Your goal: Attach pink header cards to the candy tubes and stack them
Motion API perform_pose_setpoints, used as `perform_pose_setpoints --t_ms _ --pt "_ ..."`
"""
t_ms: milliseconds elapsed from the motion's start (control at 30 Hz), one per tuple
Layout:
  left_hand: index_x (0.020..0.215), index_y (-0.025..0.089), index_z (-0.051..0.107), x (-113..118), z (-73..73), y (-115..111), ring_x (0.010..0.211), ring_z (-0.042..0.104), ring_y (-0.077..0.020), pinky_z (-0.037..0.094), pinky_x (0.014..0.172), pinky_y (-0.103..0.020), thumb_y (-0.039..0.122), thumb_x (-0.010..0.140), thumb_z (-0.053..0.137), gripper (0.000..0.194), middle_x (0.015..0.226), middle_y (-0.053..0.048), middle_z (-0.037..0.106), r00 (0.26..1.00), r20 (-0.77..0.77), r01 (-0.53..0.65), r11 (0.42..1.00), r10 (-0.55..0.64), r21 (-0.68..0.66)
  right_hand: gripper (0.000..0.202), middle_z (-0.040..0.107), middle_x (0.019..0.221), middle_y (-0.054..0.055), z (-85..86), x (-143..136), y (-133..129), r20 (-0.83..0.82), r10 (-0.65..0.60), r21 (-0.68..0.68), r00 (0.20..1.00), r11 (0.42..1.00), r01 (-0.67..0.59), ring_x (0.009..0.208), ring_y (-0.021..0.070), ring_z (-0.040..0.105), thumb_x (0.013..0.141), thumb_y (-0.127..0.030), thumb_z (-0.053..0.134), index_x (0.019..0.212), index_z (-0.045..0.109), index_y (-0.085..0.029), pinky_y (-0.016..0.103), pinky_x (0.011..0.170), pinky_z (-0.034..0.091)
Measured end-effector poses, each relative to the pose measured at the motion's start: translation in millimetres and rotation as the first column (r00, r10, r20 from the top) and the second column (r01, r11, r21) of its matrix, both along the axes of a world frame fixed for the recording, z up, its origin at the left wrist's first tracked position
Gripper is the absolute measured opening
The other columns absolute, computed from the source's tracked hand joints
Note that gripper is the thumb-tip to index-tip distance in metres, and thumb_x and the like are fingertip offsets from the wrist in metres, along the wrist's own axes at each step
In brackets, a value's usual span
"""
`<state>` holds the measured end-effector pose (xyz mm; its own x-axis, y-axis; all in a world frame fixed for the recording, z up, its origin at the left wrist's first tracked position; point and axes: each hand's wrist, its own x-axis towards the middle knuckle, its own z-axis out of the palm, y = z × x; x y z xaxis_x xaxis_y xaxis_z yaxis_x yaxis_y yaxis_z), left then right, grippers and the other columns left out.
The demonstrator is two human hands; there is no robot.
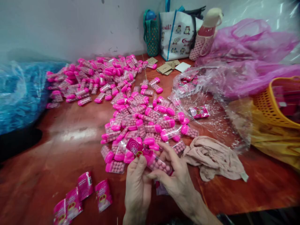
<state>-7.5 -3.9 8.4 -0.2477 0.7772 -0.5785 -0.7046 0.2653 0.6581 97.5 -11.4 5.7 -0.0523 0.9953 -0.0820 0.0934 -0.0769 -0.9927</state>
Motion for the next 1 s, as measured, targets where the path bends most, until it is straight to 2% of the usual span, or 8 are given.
perform_pose_setpoints --t_ms 67,167,400,533,667,800,867,1000 --pt "0.07 0.015 0.071 -2 -1.1 3 0.05 0.059 -0.0106 0.049 0.051 -0.021 0.029 0.058 0.079 0.021 0.062 -0.002 0.068 1.0 -0.029 -0.003 1.0 0.003 0.013 0.046 0.061 0.073 -0.005 2.8 1 -1 0.029 0.055 -0.066 0.998 0.996 -0.053 0.06 0.0113 0.055 0.073 -0.023 0.069 0.115 0.05 -0.023 0.018 0.055 0.045" --pt "0.067 0.013 0.069 -1 -1.6 7 0.053 0.06 -0.0123 0.052 0.058 -0.025 0.026 0.057 0.079 0.02 0.062 -0.003 0.068 0.997 -0.078 -0.001 0.999 0.004 0.038 0.007 0.06 0.07 -0.004 5.6 0 -3 0.066 0.1 -0.092 0.993 0.991 -0.093 0.059 0.0104 0.054 0.086 -0.025 0.054 0.091 0.057 -0.022 0.018 0.055 0.041" --pt "0.059 0.013 0.067 10 -1.8 4 0.048 0.056 -0.0093 0.052 0.057 -0.024 0.022 0.055 0.08 0.017 0.052 0.001 0.063 0.996 -0.087 -0.017 1.0 0.017 -0.003 0.012 0.058 0.067 -0.001 0.5 -12 -10 0.076 0.031 -0.082 0.997 0.996 -0.025 0.057 0.012 0.054 0.089 -0.027 0.045 0.088 0.054 -0.019 0.02 0.054 0.041" --pt "0.063 0.014 0.067 8 -1.2 -1 0.052 0.059 -0.0093 0.052 0.059 -0.022 0.023 0.061 0.077 0.014 0.057 0.0 0.065 0.997 -0.072 -0.037 0.999 0.036 -0.01 0.013 0.056 0.065 -0.001 -4.0 -14 -11 0.004 0.005 -0.157 1.0 0.988 -0.004 0.053 0.0118 0.051 0.087 -0.031 0.048 0.087 0.055 -0.02 0.02 0.047 0.038" --pt "0.074 0.016 0.069 1 -1.2 -1 0.072 0.065 -0.0153 0.053 0.069 -0.025 0.029 0.072 0.069 0.014 0.078 -0.005 0.071 0.996 -0.078 -0.047 0.996 0.053 0.07 0.02 0.046 0.058 -0.005 -4.4 -11 -7 -0.209 0.019 -0.258 0.978 0.963 -0.074 0.045 0.0076 0.041 0.087 -0.038 0.05 0.078 0.052 -0.02 0.018 0.04 0.031" --pt "0.073 0.015 0.07 -3 -3.2 1 0.07 0.066 -0.0177 0.053 0.072 -0.031 0.029 0.073 0.068 0.014 0.076 -0.006 0.071 0.993 -0.113 0.053 0.989 -0.037 0.138 0.027 0.039 0.052 -0.009 -5.6 -12 -5 -0.468 0.059 -0.333 0.882 0.912 -0.238 0.035 0.0047 0.029 0.089 -0.044 0.045 0.076 0.045 -0.021 0.017 0.034 0.026" --pt "0.076 0.016 0.071 -2 -2.8 2 0.068 0.066 -0.0175 0.053 0.071 -0.031 0.029 0.072 0.069 0.014 0.073 -0.005 0.072 0.991 -0.132 0.057 0.988 -0.038 0.143 0.027 0.04 0.052 -0.009 -7.8 -15 -8 -0.419 0.038 -0.346 0.907 0.917 -0.198 0.036 0.0056 0.031 0.088 -0.045 0.046 0.076 0.046 -0.021 0.017 0.034 0.028" --pt "0.071 0.017 0.071 6 1.0 -1 0.063 0.066 -0.0173 0.054 0.068 -0.03 0.031 0.068 0.071 0.014 0.066 -0.003 0.071 0.988 -0.15 0.045 0.994 -0.03 0.095 0.025 0.054 0.061 -0.002 -12.6 -23 -18 -0.052 -0.108 -0.296 0.993 0.951 0.088 0.052 0.0129 0.051 0.083 -0.045 0.053 0.083 0.056 -0.021 0.021 0.046 0.041"
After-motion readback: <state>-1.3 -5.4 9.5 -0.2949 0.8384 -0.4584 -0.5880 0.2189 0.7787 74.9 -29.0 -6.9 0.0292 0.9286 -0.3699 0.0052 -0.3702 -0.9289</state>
